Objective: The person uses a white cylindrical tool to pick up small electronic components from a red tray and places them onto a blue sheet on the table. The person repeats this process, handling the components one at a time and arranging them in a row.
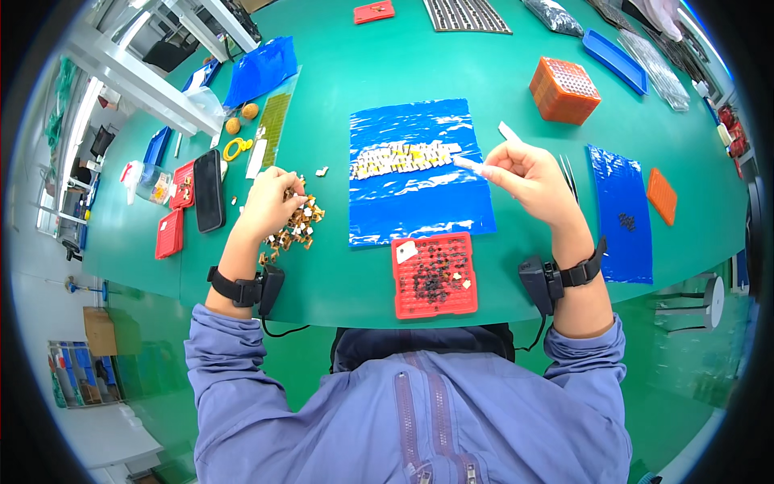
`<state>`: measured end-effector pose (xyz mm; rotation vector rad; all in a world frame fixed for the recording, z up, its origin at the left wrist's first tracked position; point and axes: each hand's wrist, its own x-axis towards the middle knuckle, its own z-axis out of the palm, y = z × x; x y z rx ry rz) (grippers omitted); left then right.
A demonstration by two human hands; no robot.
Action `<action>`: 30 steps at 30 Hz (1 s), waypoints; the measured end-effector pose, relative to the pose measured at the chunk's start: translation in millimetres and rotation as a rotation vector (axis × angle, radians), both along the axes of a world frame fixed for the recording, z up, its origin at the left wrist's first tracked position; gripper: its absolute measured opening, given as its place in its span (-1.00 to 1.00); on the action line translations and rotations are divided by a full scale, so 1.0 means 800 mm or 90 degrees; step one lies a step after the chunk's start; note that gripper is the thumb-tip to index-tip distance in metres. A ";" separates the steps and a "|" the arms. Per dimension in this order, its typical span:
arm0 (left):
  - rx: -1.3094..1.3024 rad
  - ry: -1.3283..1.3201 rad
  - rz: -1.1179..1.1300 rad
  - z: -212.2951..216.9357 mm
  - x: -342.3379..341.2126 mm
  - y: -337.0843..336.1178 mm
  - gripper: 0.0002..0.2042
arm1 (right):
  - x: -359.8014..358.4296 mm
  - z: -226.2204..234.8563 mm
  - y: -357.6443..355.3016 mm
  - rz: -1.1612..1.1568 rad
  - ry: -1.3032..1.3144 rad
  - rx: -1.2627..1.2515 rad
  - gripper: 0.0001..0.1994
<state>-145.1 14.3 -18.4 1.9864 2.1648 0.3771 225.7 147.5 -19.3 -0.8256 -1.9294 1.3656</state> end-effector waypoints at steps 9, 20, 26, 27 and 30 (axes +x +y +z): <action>0.046 -0.171 0.030 0.003 0.013 -0.002 -0.87 | -0.002 0.004 -0.005 0.017 0.014 -0.014 -0.89; 0.123 -0.113 -0.053 0.017 0.054 -0.005 -0.88 | -0.004 0.010 -0.015 0.036 0.000 0.018 -0.87; 0.084 -0.312 0.002 0.030 0.083 -0.002 -0.90 | -0.006 0.012 -0.019 0.071 0.005 -0.018 -0.87; 0.083 -0.340 0.006 0.033 0.085 -0.001 -0.90 | -0.006 0.016 -0.019 0.078 -0.016 -0.027 -0.89; 0.063 -0.412 -0.026 0.034 0.100 0.001 -0.94 | -0.007 0.019 -0.022 0.087 -0.038 -0.046 -0.90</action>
